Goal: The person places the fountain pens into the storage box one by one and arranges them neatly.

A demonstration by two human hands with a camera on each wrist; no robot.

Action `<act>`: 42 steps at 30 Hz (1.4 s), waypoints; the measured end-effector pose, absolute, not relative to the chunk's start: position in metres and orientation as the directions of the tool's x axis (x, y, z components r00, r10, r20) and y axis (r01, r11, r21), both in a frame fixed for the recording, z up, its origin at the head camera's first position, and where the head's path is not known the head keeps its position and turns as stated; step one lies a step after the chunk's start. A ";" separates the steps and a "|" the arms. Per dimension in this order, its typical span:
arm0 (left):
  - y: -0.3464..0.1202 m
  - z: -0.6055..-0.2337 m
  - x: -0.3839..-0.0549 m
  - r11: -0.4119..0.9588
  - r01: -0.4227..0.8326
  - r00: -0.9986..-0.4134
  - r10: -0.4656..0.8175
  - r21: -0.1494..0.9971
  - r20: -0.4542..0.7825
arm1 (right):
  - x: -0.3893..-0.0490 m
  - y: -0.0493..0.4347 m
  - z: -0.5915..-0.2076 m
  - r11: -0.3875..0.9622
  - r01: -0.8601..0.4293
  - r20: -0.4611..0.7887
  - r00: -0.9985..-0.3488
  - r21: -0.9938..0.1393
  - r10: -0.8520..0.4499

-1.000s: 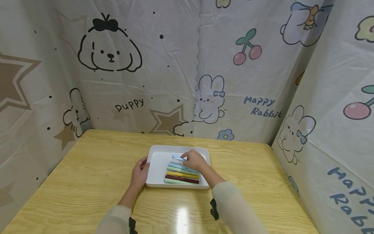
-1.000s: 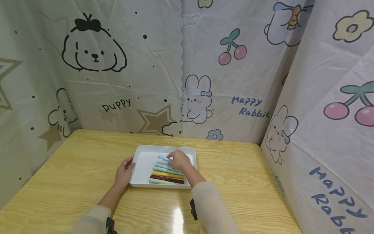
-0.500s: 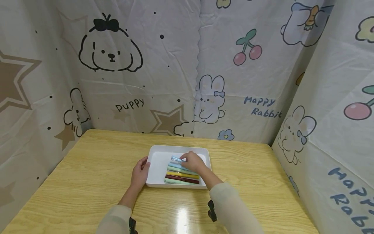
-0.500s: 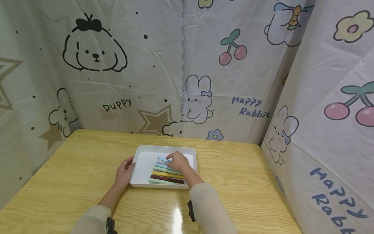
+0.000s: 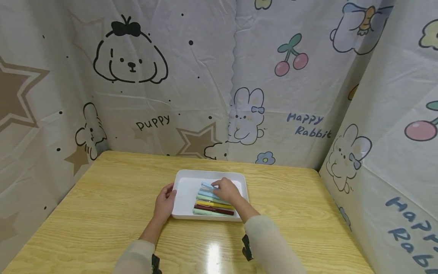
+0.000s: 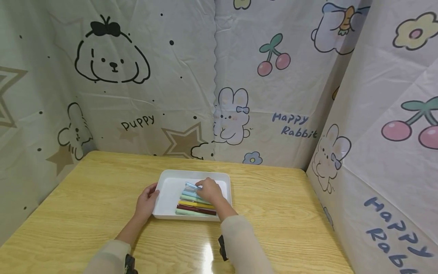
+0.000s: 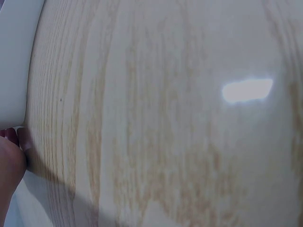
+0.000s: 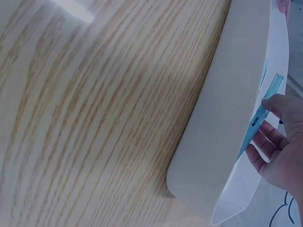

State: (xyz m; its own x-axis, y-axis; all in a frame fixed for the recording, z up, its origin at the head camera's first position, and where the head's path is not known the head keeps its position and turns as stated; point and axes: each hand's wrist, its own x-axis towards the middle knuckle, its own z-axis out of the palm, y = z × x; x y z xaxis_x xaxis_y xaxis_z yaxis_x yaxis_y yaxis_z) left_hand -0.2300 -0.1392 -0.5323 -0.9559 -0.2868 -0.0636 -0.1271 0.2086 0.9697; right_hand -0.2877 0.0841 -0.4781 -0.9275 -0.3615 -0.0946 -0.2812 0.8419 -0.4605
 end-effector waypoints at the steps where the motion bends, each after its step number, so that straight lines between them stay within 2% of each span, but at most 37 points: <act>1: -0.139 -0.532 -0.230 0.208 -0.125 -0.956 -0.285 0.970 -0.062 | -0.288 0.084 -0.478 0.842 -0.282 -0.094 -0.928 -0.460 -0.362; 21: -0.140 -0.535 -0.229 0.185 -0.107 -0.965 -0.258 0.977 -0.057 | -0.290 0.077 -0.490 0.878 -0.249 -0.102 -0.944 -0.408 -0.315; 33: -0.141 -0.534 -0.229 0.197 -0.106 -0.965 -0.256 0.975 -0.053 | -0.290 0.076 -0.493 0.847 -0.231 -0.122 -0.938 -0.478 -0.325; 42: -0.142 -0.534 -0.229 0.194 -0.104 -0.964 -0.261 0.976 -0.051 | -0.287 0.076 -0.488 0.850 -0.221 -0.138 -0.937 -0.479 -0.322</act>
